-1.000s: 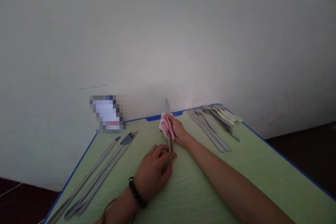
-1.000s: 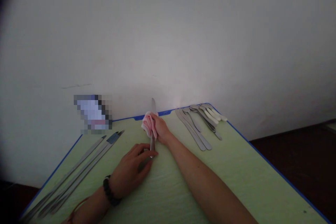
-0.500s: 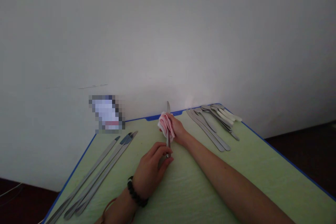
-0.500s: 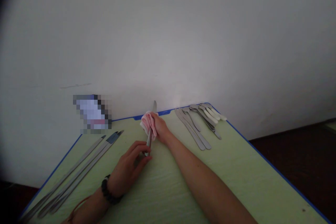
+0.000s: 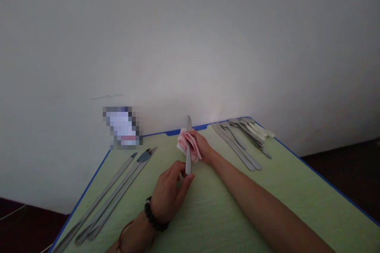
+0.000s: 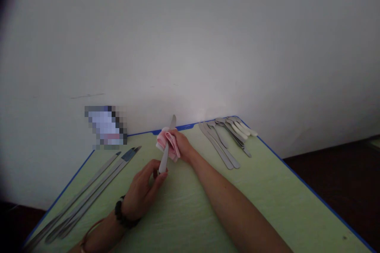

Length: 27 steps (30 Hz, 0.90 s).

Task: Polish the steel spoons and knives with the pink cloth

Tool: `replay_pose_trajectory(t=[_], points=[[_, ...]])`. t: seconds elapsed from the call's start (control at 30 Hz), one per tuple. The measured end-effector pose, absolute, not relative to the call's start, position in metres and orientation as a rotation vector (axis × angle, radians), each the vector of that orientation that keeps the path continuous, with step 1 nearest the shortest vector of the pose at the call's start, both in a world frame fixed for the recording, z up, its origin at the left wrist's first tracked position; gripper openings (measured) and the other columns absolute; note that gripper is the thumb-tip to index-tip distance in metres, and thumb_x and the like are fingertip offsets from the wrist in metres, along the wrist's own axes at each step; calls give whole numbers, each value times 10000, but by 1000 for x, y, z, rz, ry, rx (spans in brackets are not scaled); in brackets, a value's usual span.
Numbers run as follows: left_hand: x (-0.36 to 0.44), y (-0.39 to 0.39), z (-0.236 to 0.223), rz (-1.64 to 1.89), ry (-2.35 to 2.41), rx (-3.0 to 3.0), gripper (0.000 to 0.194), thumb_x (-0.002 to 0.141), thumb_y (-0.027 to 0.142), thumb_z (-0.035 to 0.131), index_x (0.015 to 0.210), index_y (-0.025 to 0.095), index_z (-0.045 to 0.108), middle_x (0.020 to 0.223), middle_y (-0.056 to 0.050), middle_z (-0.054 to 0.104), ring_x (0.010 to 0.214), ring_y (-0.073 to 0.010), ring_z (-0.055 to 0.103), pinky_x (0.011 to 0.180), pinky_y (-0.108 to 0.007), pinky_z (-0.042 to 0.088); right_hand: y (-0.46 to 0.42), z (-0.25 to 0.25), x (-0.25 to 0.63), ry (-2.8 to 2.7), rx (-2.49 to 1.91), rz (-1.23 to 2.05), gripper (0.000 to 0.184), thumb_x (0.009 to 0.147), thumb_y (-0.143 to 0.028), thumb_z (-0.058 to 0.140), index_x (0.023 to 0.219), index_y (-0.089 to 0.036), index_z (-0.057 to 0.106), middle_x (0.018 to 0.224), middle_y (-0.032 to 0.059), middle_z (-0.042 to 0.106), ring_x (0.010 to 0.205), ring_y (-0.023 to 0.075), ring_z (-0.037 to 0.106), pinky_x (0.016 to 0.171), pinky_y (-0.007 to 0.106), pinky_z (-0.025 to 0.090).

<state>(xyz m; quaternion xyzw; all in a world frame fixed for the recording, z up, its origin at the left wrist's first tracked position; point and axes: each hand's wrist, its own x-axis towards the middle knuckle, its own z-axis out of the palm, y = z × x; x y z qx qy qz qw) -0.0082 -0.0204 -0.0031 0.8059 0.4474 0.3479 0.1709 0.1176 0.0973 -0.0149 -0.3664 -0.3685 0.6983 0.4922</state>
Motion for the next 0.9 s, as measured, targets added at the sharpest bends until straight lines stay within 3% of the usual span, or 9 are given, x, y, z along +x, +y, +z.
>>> replay_pose_trajectory(t=[0.33, 0.6, 0.9], points=[[-8, -19, -3, 1055, 1291, 2288, 158, 900, 291, 391, 814, 194, 481, 672, 13, 518, 581, -131, 480, 556, -225, 391, 96, -12, 118, -1060, -1064, 1494, 327, 688, -479, 550, 581, -170, 561, 518, -33, 530, 528, 110, 429, 564, 255, 334], [-6, -20, -3, 991, 1308, 2358, 163, 900, 279, 376, 806, 197, 481, 666, 11, 532, 573, -131, 506, 553, -228, 396, 96, -13, 115, -877, -990, 1560, 318, 674, -477, 592, 597, -168, 586, 537, -23, 555, 536, 116, 466, 574, 258, 357], [-4, -20, -5, 924, 1384, 2444, 187, 795, 194, 463, 631, 210, 375, 555, 47, 435, 484, -99, 431, 487, -199, 326, 99, -14, 113, -723, -832, 1715, 268, 690, -450, 584, 660, -184, 586, 591, -15, 601, 568, 121, 515, 585, 247, 386]])
